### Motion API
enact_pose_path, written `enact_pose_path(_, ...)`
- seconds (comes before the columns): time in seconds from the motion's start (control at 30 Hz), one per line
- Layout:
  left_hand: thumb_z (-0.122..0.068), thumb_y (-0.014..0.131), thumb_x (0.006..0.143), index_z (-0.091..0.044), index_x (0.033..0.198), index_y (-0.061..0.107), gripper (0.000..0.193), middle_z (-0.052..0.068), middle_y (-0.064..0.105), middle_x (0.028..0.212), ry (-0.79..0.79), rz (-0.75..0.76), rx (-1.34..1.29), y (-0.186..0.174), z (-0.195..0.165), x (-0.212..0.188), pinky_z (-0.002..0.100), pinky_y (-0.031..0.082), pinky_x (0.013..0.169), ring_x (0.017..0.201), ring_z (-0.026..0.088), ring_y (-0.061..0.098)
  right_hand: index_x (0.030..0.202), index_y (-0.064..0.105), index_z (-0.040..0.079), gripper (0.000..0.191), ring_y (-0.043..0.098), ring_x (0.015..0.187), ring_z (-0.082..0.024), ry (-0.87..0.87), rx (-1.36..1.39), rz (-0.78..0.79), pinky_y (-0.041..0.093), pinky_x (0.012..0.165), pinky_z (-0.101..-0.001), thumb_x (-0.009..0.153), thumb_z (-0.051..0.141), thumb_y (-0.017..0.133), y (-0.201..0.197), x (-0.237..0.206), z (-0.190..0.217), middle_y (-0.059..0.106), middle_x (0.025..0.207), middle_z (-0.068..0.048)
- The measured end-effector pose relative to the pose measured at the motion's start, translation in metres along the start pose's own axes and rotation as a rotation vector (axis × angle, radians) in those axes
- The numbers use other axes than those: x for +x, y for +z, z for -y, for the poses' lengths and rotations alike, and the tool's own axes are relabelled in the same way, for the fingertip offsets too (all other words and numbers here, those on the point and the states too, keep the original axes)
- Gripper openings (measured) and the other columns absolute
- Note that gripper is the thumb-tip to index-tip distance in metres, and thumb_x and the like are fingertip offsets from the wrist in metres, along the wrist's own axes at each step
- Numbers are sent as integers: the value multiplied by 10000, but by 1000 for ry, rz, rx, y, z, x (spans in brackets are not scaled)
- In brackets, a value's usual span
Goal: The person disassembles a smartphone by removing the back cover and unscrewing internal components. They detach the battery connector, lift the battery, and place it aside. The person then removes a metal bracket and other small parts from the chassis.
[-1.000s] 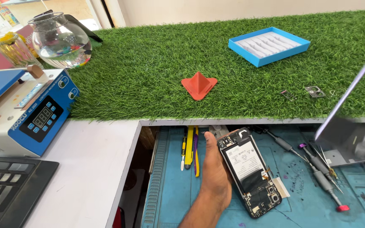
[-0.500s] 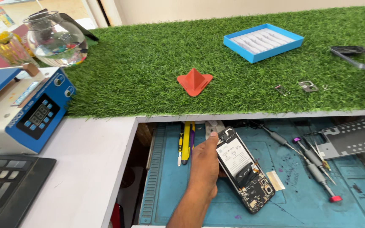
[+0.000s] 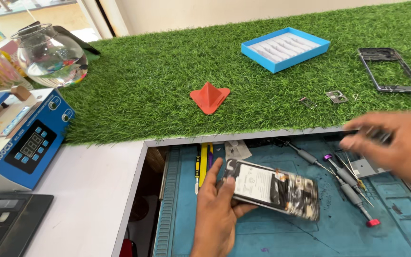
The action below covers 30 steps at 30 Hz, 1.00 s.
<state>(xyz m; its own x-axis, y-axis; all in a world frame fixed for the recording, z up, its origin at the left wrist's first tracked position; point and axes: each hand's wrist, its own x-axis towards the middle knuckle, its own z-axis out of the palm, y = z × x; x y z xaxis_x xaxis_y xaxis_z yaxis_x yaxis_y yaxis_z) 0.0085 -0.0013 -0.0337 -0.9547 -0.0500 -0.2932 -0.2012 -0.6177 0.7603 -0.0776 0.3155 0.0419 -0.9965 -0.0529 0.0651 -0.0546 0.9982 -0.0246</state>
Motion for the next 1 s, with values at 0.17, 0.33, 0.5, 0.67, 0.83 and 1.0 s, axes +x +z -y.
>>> enact_pose_path(0.17, -5, 480, 807, -214, 1572, 321, 809, 92, 702, 1149, -44, -9, -140, 0, 20, -12, 440, 615, 689, 918, 247, 753, 1261, 765, 119, 397, 625, 738, -133, 81, 750, 244, 564, 669, -321, 958, 369, 707, 32, -30, 42, 754, 903, -72)
enact_pose_path(0.33, 66, 600, 742, 20, 1385, 554, 647, 164, 710, 1108, 96, 251, 117, -14, 29, -11, 315, 589, 850, 963, 210, 701, 1292, 718, 35, 347, 493, 661, -195, 105, 1154, 246, 395, 566, -365, 966, 152, 753, 37, -27, 51, 699, 878, -134)
enact_pose_path(0.5, -225, 714, 953, 60, 1229, 686, 398, 208, 737, 1107, 40, 578, 566, -20, 19, -5, 307, 552, 871, 952, 171, 684, 1058, 802, 21, 298, 706, 730, -109, -111, 1095, 195, 578, 697, -283, 831, 208, 749, 11, -18, 65, 829, 840, -72)
enact_pose_path(0.67, -778, 284, 995, -23, 1448, 566, 924, 182, 708, 1220, -357, 782, -43, 4, 17, 24, 397, 582, 950, 1093, 267, 709, 1086, 817, 63, 297, 720, 743, -101, -254, 972, 187, 581, 706, -277, 839, 214, 755, -5, -13, 94, 798, 853, -52)
enact_pose_path(0.83, -904, 150, 998, -94, 1516, 507, 1026, 244, 687, 1226, -302, 915, -201, 12, 21, 44, 475, 600, 884, 1049, 384, 713, 1130, 772, 72, 333, 712, 773, -119, -262, 873, 83, 562, 729, -298, 827, 208, 760, -2, -9, 111, 778, 882, -66)
enact_pose_path(1.0, -905, 160, 908, -100, 1417, 556, 1032, 180, 699, 1230, -229, 631, -243, 7, 29, 39, 489, 615, 813, 993, 357, 727, 1311, 684, 176, 402, 696, 814, -293, 13, 351, 137, 564, 761, -404, 916, 247, 707, 27, -31, 72, 691, 991, -78)
